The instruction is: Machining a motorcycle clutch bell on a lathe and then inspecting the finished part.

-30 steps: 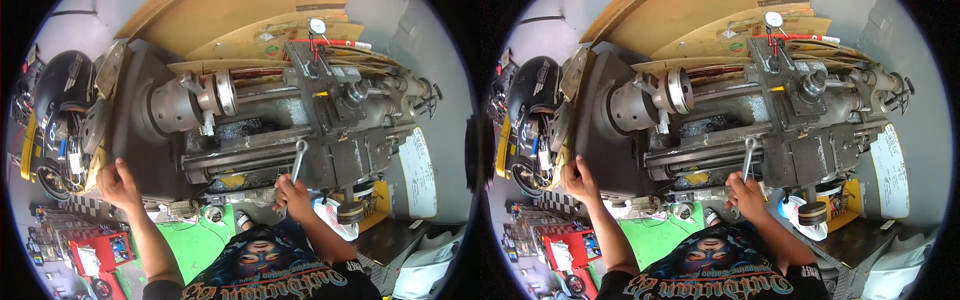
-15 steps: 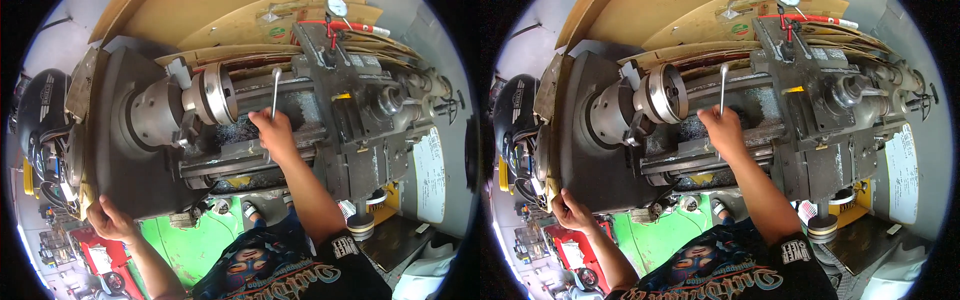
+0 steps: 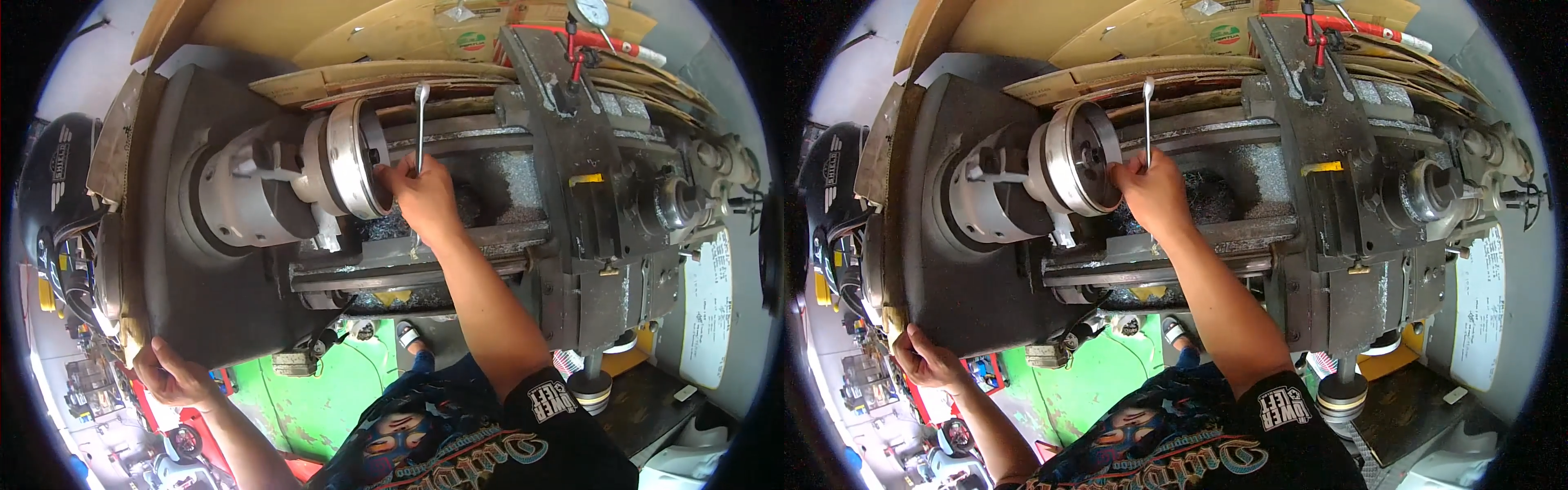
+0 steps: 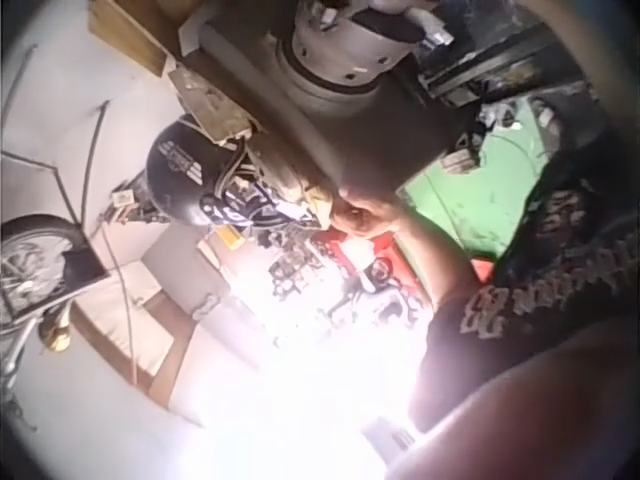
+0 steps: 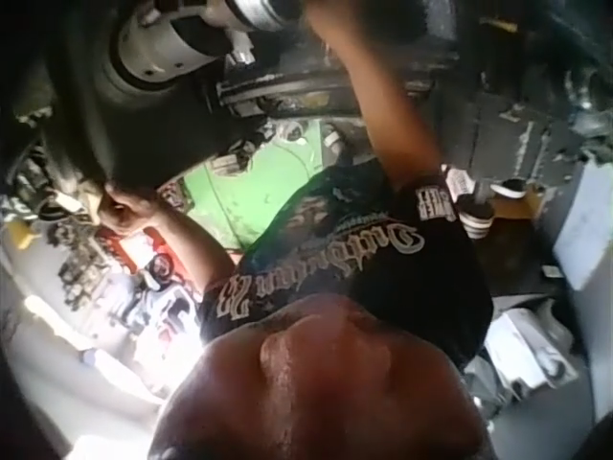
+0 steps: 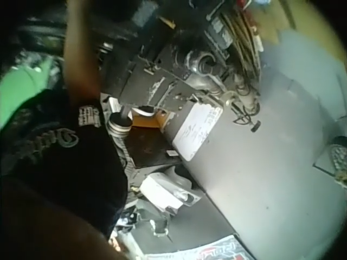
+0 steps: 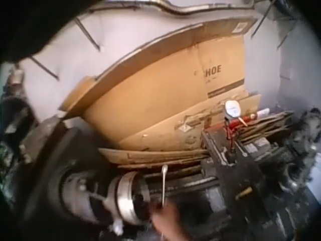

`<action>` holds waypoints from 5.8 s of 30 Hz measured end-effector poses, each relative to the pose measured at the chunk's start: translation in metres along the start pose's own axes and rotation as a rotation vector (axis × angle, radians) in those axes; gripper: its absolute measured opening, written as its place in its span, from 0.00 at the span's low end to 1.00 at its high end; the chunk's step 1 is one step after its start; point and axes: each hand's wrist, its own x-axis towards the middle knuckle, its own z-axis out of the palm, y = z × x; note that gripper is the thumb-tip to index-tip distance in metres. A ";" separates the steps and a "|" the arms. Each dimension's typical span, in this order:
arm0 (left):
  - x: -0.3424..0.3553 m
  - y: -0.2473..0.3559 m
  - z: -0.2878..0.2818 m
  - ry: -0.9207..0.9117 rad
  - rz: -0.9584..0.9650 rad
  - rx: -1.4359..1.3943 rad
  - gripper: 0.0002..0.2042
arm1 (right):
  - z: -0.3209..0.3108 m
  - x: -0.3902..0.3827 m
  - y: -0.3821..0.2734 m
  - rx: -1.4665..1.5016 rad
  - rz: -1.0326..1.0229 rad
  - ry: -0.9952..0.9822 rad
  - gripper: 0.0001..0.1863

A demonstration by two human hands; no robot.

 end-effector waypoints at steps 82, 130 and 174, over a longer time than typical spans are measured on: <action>0.001 0.006 0.001 0.004 -0.034 -0.002 0.14 | -0.032 -0.070 -0.009 -0.291 -0.165 -0.084 0.25; 0.001 0.002 -0.001 0.000 0.008 0.028 0.13 | -0.051 -0.079 -0.010 -0.316 -0.020 -0.115 0.28; -0.001 -0.002 0.000 0.008 0.036 0.005 0.13 | -0.049 -0.088 -0.018 -0.416 -0.049 -0.164 0.27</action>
